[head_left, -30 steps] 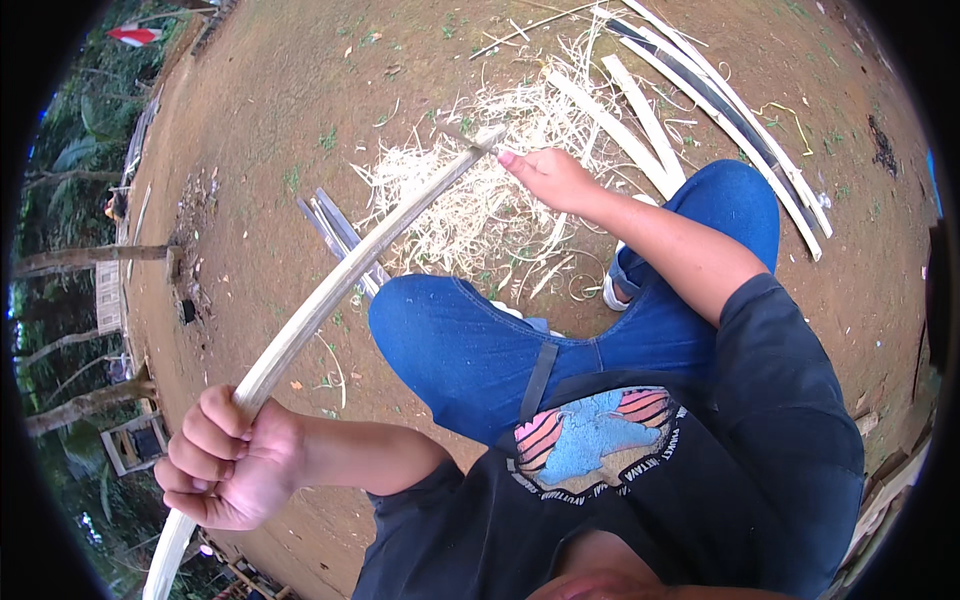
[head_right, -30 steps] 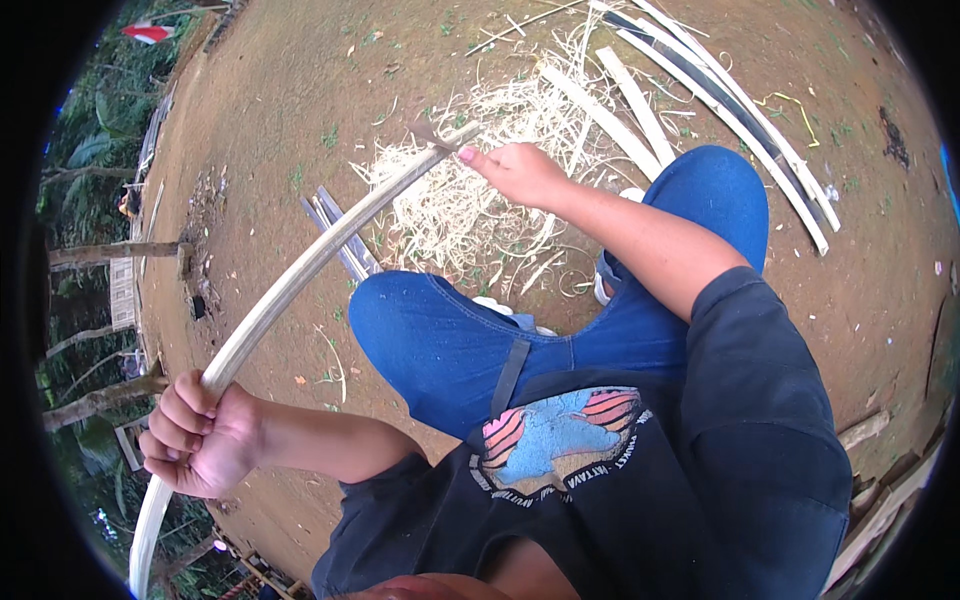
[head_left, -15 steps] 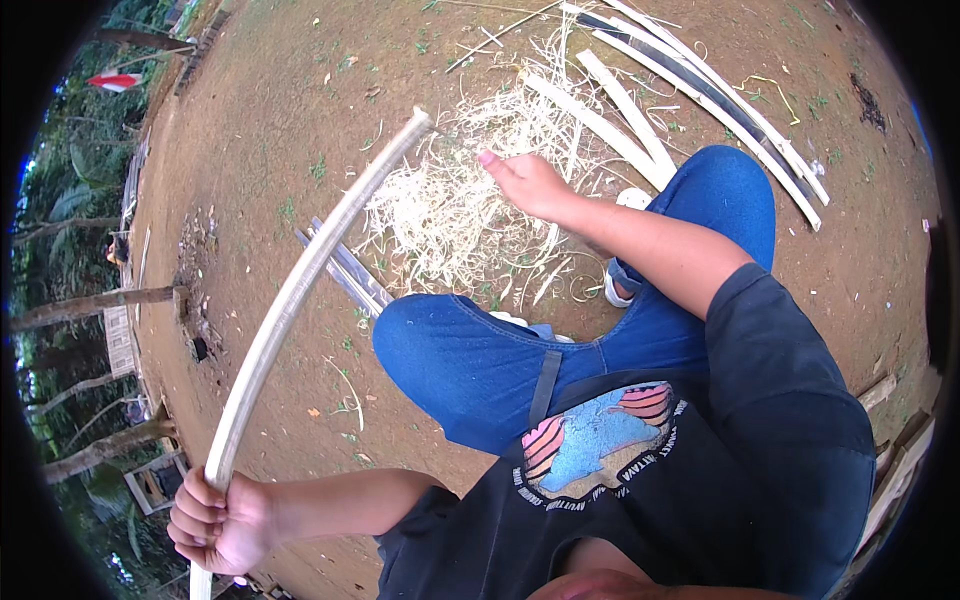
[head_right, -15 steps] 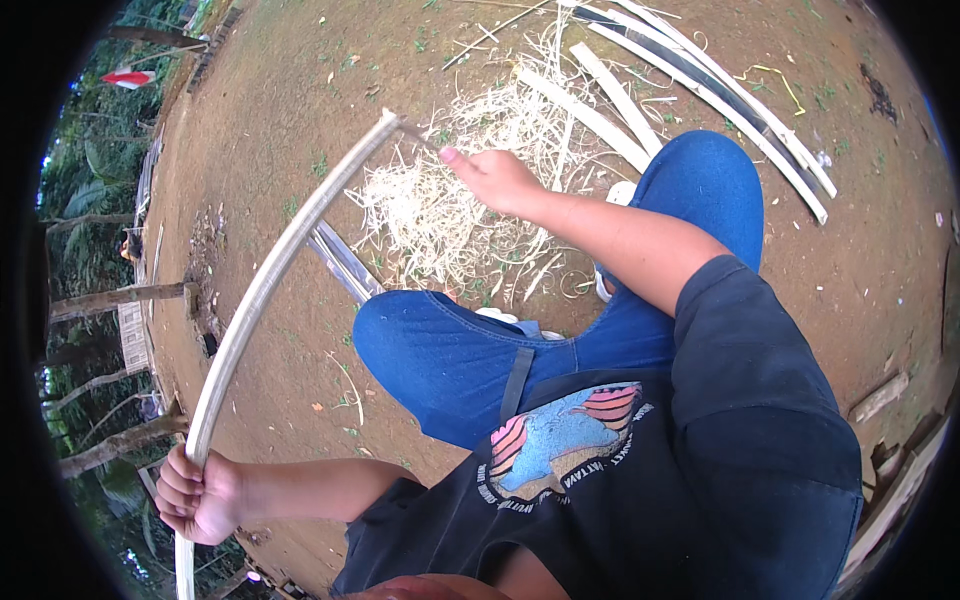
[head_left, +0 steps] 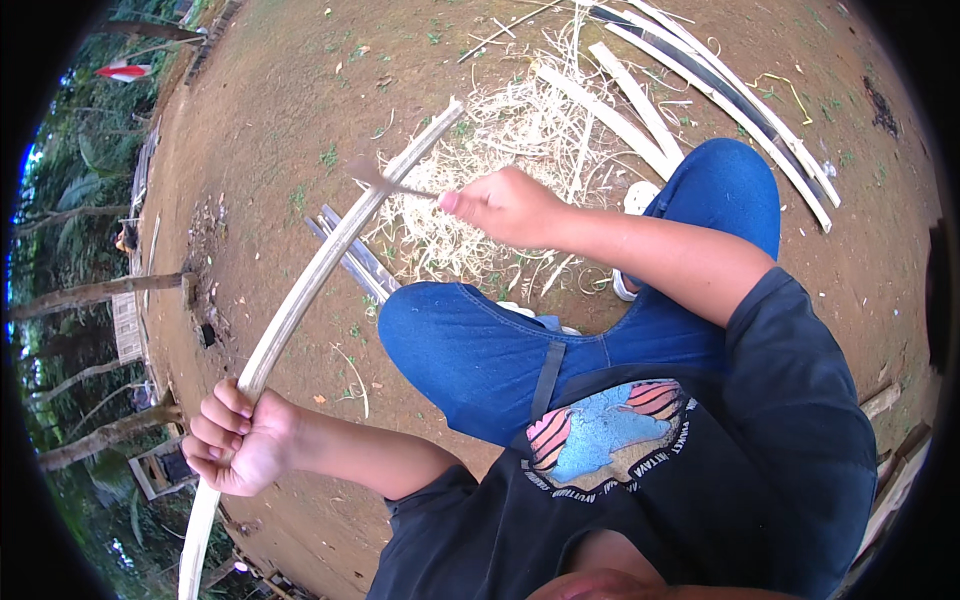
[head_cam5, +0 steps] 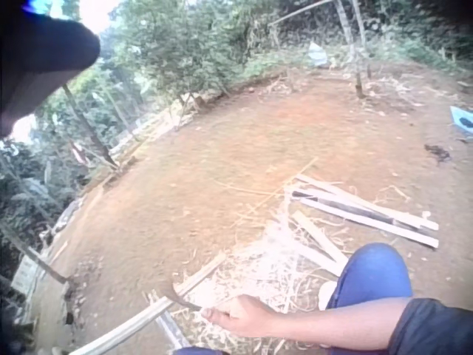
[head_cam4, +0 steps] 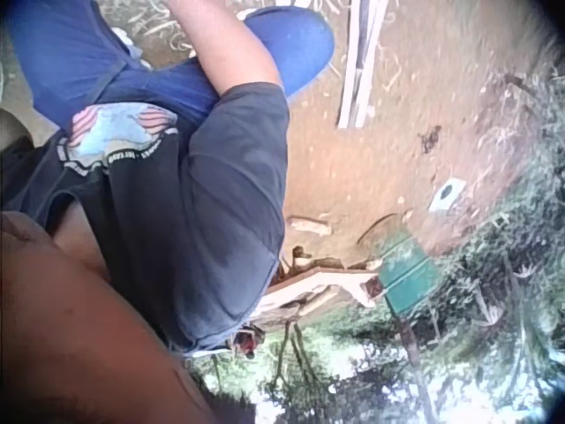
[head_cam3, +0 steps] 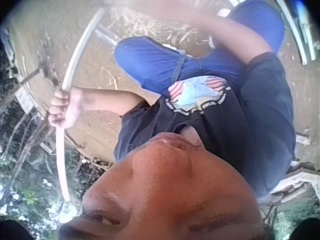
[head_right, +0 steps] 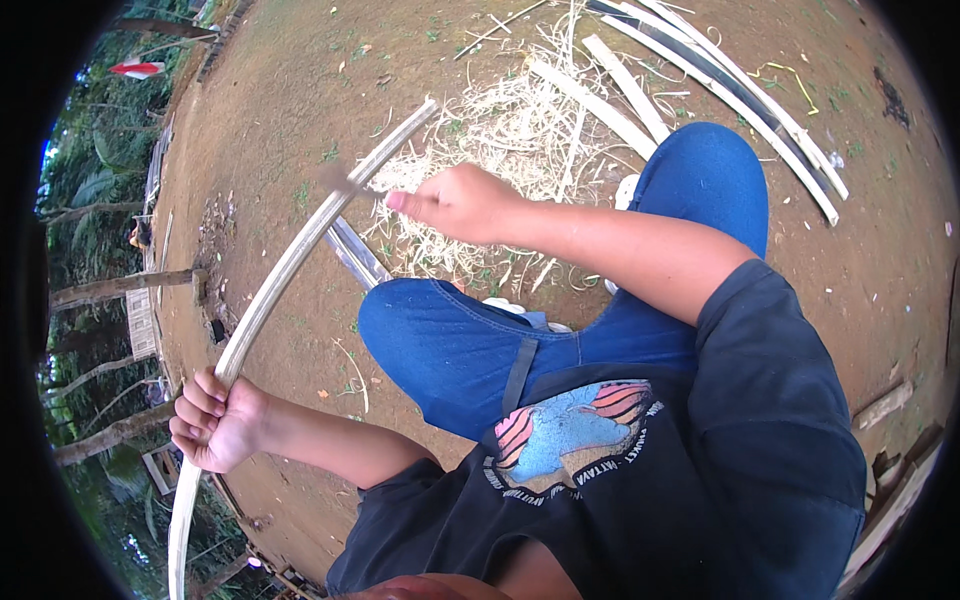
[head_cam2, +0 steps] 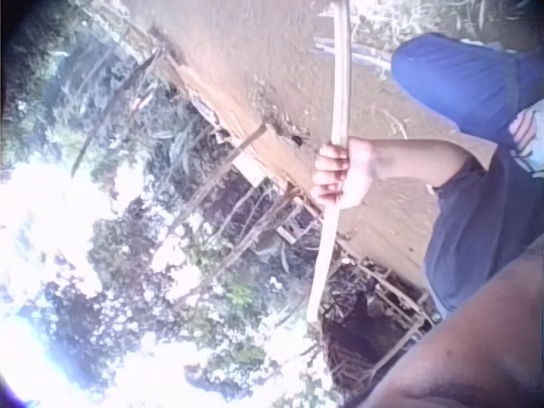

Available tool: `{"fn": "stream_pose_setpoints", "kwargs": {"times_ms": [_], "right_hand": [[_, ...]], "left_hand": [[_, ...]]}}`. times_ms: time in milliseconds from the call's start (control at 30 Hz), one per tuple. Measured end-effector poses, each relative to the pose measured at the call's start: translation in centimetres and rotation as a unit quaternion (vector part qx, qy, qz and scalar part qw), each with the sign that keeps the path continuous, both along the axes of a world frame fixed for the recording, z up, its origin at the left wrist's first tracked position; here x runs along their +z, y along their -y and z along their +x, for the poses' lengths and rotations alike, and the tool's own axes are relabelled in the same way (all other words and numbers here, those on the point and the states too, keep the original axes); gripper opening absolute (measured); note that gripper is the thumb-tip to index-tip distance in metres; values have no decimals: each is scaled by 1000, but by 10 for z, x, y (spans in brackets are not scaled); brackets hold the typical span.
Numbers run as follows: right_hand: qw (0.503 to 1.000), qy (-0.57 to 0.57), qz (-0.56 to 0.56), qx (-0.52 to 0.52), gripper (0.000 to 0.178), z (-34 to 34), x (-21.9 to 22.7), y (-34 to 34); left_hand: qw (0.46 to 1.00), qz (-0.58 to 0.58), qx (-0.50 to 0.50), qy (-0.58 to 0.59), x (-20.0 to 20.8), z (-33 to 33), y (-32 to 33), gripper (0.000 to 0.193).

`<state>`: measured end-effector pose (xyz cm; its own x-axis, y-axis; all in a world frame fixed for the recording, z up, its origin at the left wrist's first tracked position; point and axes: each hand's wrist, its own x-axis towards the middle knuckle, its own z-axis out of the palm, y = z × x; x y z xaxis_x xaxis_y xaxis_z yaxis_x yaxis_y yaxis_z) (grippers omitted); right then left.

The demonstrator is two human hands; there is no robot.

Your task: The person shaves strips of bamboo using a sickle-like tool, holding the bamboo piece in one hand and drawing the blade along it to remove thin layers.

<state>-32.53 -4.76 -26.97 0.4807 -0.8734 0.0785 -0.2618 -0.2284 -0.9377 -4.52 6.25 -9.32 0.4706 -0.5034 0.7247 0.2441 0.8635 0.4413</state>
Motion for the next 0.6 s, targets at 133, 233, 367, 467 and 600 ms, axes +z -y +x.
{"fn": "stream_pose_setpoints", "kwargs": {"times_ms": [133, 233, 367, 467, 600], "right_hand": [[998, 27, -49, 42, 75, 6, 3, -17], [996, -22, 60, -67, 80, -21, -42, 18], [922, -89, 185, -328, 81, -91, -97, 71], [915, 83, 224, -325, 78, -86, -87, 72], [924, 192, 204, -262, 69, -54, -39, 67]], "left_hand": [[998, -8, -70, 9, 8, -6, -8, 35], [996, -40, -68, 40, 36, 11, -35, 34], [987, -151, -30, 51, 87, 65, -89, 33], [994, -92, 19, 62, 81, 80, -100, 34], [993, -35, 109, 31, 35, 66, -54, 37]]}}
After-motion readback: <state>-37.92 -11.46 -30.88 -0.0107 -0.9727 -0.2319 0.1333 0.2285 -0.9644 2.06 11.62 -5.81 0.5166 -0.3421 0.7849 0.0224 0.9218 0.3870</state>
